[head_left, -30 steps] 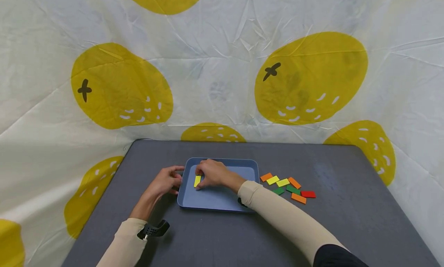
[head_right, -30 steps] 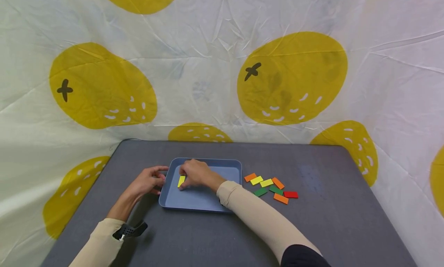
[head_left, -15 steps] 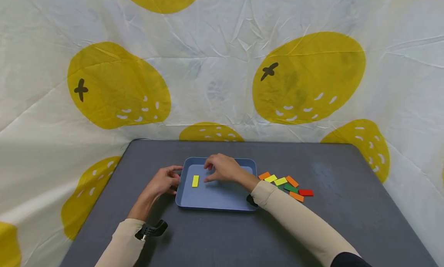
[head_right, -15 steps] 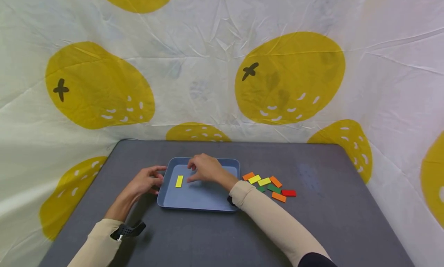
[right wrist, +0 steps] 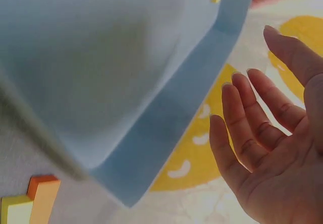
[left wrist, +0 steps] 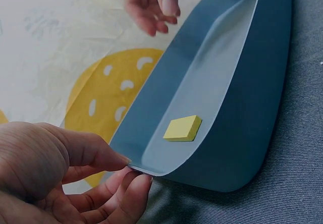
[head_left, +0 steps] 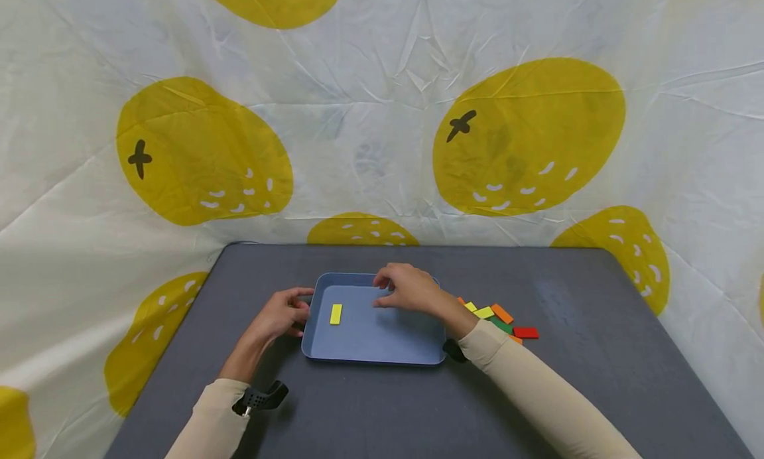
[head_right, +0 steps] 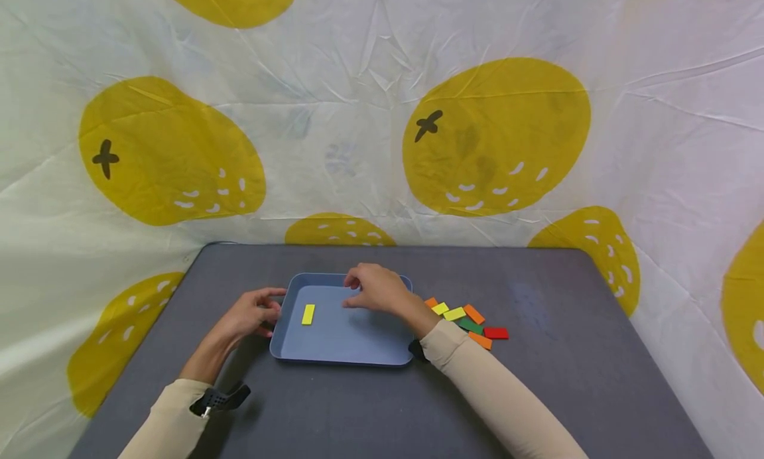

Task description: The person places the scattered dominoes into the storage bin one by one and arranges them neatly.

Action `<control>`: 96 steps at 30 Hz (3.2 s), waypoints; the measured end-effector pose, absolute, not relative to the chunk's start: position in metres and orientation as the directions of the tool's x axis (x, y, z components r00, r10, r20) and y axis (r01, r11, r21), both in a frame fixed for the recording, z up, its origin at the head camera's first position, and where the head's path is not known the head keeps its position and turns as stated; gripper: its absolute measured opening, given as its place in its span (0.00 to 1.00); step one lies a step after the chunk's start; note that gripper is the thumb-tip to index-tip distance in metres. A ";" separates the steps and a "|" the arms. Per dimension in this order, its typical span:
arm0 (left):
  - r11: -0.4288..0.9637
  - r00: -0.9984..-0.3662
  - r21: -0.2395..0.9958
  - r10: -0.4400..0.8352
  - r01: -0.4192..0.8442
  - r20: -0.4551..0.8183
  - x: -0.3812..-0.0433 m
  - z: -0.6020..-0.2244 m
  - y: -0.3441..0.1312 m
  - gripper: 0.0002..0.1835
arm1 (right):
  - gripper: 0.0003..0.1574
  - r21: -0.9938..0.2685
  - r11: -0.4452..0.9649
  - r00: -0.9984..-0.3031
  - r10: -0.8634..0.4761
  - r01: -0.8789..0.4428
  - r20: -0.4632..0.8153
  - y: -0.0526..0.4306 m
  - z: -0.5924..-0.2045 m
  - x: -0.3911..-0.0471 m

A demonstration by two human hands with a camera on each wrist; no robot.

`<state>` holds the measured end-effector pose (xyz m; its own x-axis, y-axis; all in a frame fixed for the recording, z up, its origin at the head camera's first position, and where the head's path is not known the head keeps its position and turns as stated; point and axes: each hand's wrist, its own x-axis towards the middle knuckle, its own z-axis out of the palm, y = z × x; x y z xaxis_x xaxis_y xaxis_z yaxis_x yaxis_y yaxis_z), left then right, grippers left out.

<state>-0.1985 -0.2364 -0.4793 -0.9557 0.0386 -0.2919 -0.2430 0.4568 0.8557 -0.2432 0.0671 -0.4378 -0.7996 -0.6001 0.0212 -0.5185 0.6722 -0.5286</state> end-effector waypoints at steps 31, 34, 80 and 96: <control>0.456 -0.956 0.858 0.048 -0.238 -0.290 -0.199 -0.482 -0.236 0.29 | 0.28 -0.587 0.748 -0.934 -0.356 -0.308 0.036 0.177 -0.440 -0.215; 0.457 -0.956 0.857 0.047 -0.238 -0.291 -0.199 -0.482 -0.236 0.29 | 0.29 -0.571 0.767 -0.943 -0.331 -0.292 0.037 0.185 -0.447 -0.214; 0.448 -0.954 0.861 0.051 -0.242 -0.295 -0.200 -0.482 -0.239 0.29 | 0.25 -0.417 0.863 -0.958 -0.266 -0.285 0.103 0.213 -0.494 -0.210; 0.449 -0.952 0.858 0.046 -0.250 -0.302 -0.200 -0.482 -0.239 0.28 | 0.28 -0.387 0.889 -0.968 -0.239 -0.247 0.068 0.217 -0.494 -0.209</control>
